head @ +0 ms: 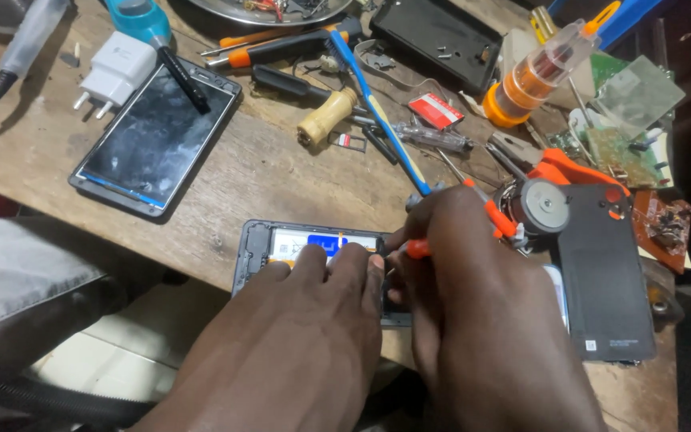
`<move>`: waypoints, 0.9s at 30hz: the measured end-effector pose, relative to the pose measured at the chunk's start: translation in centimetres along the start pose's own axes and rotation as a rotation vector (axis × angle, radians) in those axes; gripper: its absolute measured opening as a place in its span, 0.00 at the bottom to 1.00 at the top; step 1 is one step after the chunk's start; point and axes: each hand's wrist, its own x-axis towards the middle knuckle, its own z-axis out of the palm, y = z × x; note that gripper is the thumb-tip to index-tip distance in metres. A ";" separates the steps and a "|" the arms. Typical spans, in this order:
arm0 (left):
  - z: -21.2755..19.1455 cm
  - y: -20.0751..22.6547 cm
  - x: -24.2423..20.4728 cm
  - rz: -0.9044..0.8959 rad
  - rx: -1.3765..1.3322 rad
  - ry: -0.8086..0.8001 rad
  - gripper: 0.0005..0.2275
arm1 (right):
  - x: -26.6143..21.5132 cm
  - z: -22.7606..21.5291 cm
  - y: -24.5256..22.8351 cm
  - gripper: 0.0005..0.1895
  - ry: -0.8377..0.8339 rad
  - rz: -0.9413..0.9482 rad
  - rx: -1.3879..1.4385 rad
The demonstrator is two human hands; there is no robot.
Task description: Testing phone functionality and using a precision screwdriver to work on the internal components of a disassembled smartphone.
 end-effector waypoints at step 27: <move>3.4 0.5 0.5 -0.115 0.148 0.594 0.17 | 3.6 -5.1 13.7 0.04 0.384 -0.013 0.053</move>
